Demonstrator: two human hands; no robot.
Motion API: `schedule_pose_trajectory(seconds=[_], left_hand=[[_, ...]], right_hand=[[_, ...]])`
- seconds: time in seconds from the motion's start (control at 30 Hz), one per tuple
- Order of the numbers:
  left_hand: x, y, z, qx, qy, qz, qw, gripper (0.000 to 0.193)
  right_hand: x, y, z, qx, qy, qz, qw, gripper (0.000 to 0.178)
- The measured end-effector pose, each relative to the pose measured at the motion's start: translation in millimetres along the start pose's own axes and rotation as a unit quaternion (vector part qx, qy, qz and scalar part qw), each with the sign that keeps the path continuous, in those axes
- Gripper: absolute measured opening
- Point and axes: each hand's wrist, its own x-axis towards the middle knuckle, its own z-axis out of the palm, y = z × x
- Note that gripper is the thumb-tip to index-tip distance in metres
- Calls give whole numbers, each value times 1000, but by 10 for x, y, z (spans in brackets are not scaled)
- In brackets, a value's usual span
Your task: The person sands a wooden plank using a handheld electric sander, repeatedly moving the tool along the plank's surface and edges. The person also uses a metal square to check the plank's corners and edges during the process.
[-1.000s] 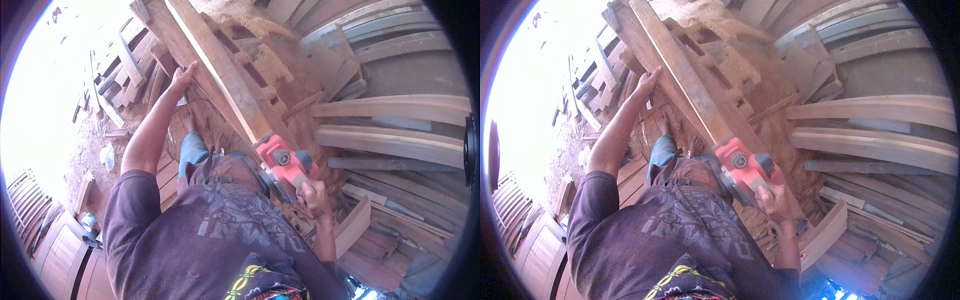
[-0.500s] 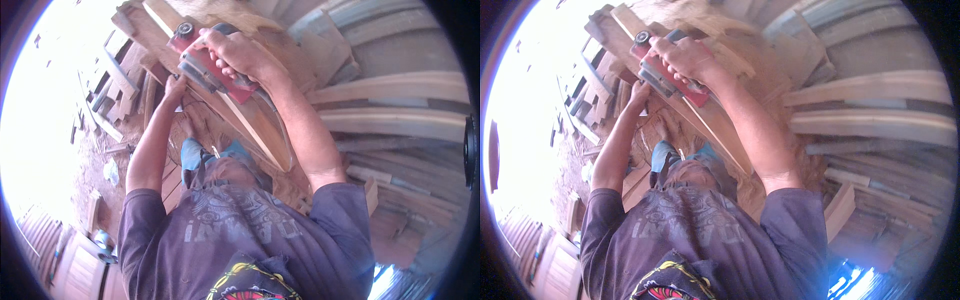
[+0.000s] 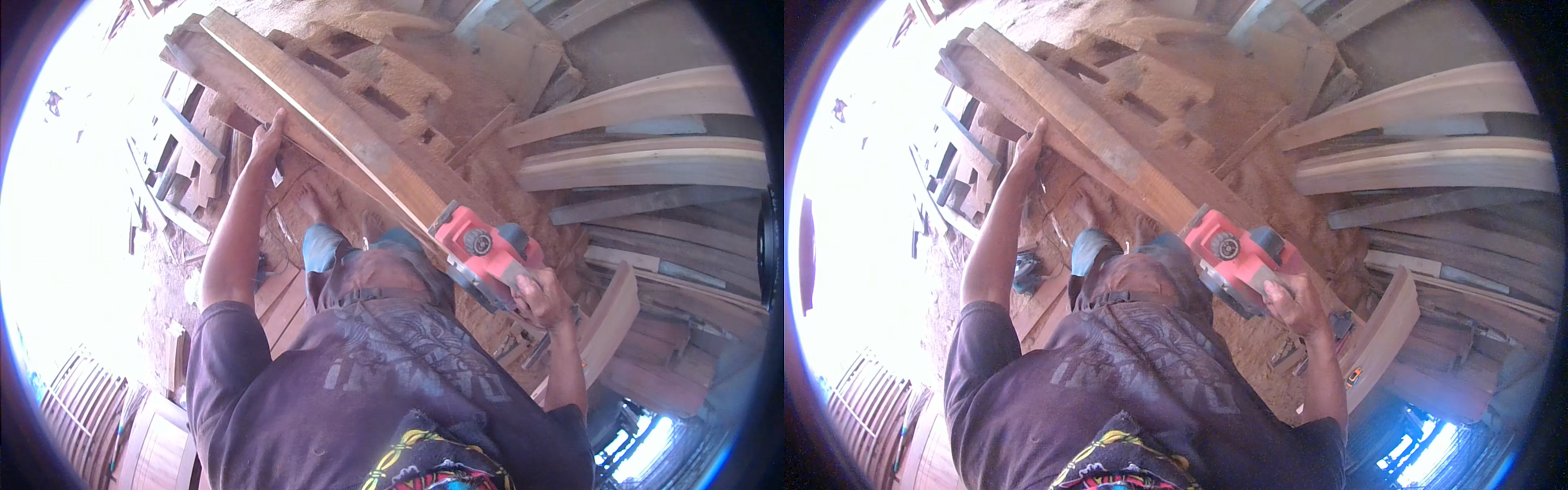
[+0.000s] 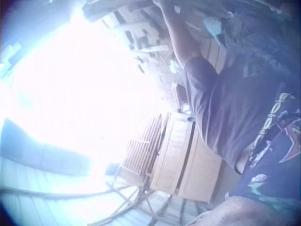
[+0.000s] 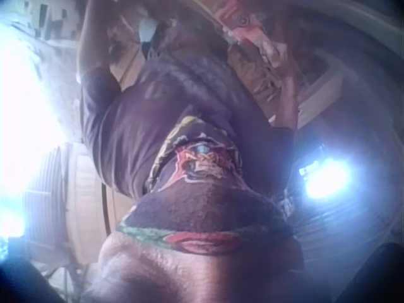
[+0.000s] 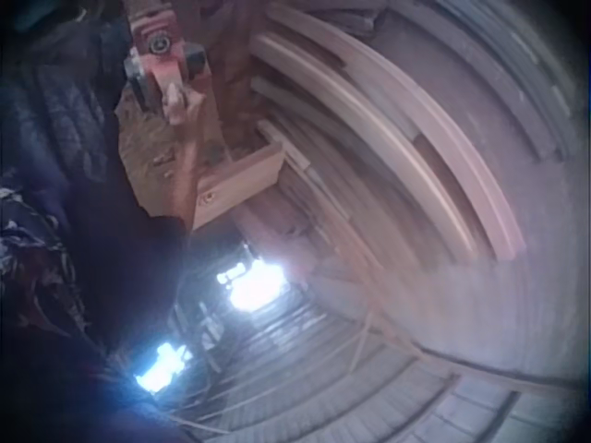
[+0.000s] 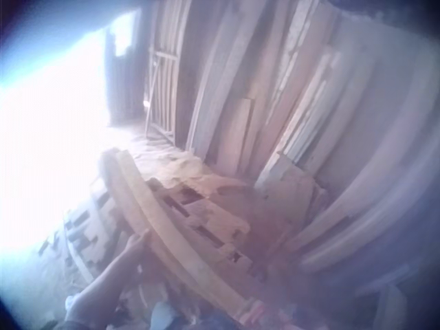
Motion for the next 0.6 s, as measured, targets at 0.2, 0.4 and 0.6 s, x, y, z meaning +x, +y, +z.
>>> schedule_pose_trajectory(seconds=[0.2, 0.4, 0.6], left_hand=[[60, -30, 91, -11, -1, -29, 1000, 107], [433, -538, 104, -7, 74, 12, 997, 112], [333, -370, 116, 22, 27, 2, 999, 90]], right_hand=[[601, -553, 323, 42, 2, -22, 999, 45], [1937, -1761, 852, 32, -38, -192, 980, 55], [2803, -2564, 1208, 41, -64, -171, 982, 62]])
